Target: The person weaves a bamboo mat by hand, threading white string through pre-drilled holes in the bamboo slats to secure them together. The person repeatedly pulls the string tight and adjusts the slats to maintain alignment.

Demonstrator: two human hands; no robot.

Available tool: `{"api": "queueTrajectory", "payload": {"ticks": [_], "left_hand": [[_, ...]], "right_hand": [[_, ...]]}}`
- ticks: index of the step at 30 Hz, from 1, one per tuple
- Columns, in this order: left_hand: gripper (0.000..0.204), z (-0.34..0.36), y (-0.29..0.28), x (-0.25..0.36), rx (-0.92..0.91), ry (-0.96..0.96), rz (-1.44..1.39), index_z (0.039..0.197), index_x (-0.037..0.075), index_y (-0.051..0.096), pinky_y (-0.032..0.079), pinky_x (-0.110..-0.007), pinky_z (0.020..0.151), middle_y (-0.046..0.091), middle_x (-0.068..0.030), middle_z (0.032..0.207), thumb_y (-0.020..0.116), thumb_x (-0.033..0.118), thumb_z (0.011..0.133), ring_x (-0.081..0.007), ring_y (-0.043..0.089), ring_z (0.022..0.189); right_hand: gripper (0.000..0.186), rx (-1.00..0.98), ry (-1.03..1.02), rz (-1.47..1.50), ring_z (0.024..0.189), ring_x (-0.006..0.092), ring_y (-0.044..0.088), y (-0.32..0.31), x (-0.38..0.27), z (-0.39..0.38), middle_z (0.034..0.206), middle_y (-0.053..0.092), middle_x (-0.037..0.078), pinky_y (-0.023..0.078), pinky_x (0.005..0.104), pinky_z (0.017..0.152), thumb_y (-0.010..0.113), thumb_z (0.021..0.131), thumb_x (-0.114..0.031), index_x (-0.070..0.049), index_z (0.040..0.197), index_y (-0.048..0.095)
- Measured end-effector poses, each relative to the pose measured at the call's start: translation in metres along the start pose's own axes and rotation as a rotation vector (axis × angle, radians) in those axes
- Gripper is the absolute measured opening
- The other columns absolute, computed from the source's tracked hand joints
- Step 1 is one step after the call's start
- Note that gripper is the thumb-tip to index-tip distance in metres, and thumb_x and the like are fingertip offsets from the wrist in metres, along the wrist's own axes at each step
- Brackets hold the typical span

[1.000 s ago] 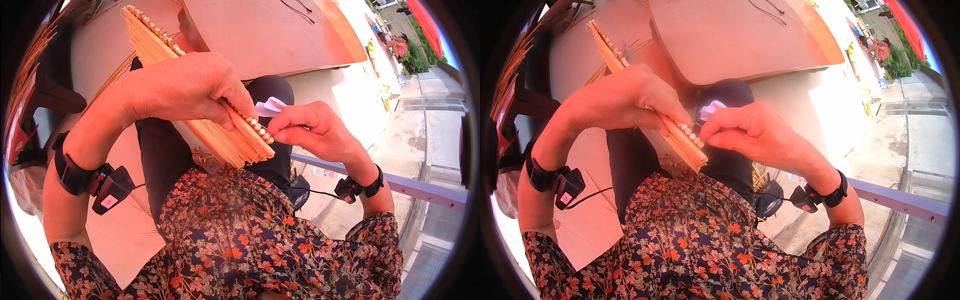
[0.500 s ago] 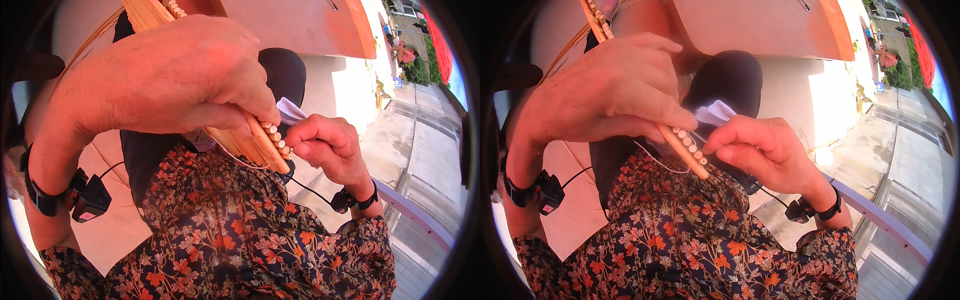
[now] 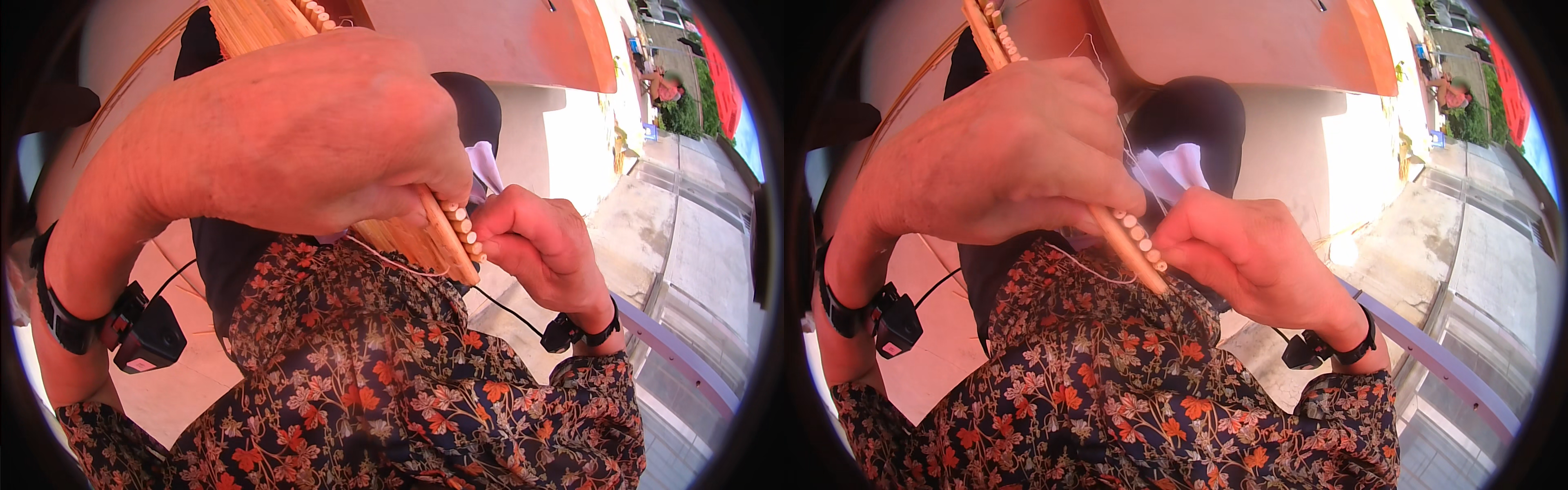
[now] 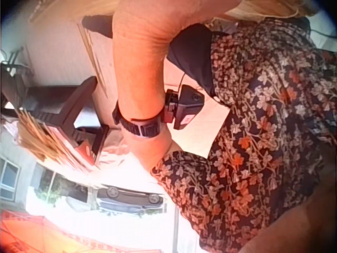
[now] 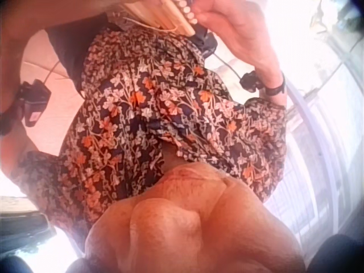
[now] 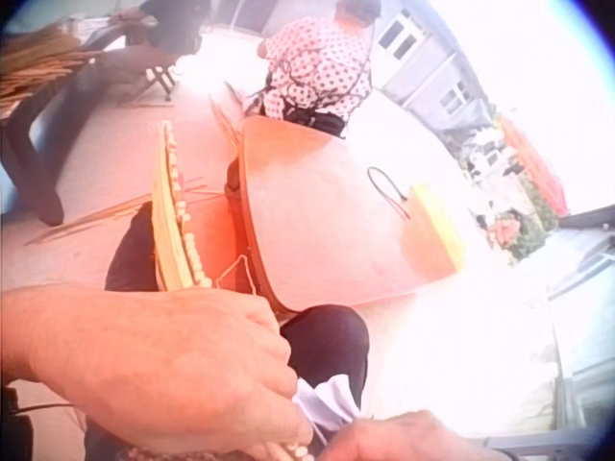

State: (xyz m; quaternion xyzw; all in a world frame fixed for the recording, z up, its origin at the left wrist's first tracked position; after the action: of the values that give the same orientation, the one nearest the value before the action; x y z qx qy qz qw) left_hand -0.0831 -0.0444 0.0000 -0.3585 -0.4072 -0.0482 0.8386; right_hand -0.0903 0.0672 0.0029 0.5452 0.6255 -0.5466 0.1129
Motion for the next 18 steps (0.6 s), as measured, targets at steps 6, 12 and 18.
{"api": "queueTrajectory", "payload": {"ticks": [6,12,18], "left_hand": [[0.024,0.003,0.005,-0.003,-0.076,-0.043,0.011,0.096,0.007,0.071,0.044,-0.041,0.078,0.061,-0.0068,0.080,0.074,0.020,0.077,-0.0297,0.058,0.080],[0.023,0.007,0.007,-0.007,-0.166,-0.094,0.057,0.096,0.009,0.071,0.044,-0.041,0.078,0.061,-0.0056,0.079,0.075,0.019,0.076,-0.0292,0.058,0.081],[0.022,0.005,0.003,-0.005,-0.108,-0.073,0.060,0.096,0.010,0.071,0.044,-0.041,0.076,0.060,-0.0051,0.078,0.074,0.021,0.077,-0.0293,0.058,0.078]], "right_hand": [[0.008,-0.026,-0.009,-0.016,0.070,0.0262,0.063,0.004,0.002,0.001,0.083,0.065,0.007,0.049,0.0328,0.063,0.068,0.090,-0.005,-0.005,0.095,0.061],[0.011,-0.003,0.028,0.012,0.072,0.0248,0.063,0.001,0.006,0.000,0.084,0.064,0.009,0.049,0.0319,0.065,0.066,0.093,-0.005,-0.007,0.103,0.062],[0.031,-0.013,0.162,0.253,0.063,0.0145,0.049,0.006,0.019,-0.007,0.073,0.053,0.004,0.041,0.0277,0.060,0.073,0.092,-0.025,-0.006,0.109,0.056]]}}
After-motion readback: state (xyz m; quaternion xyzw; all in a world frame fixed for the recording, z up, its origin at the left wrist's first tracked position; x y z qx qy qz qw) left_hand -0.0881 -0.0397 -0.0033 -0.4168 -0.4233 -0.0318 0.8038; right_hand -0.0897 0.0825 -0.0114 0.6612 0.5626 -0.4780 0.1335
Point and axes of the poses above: each hand's wrist, its own z-axis towards the middle knuckle, its own y-axis out of the palm, x = y × z, the point moved 10 cm from there along z, towards the middle knuckle
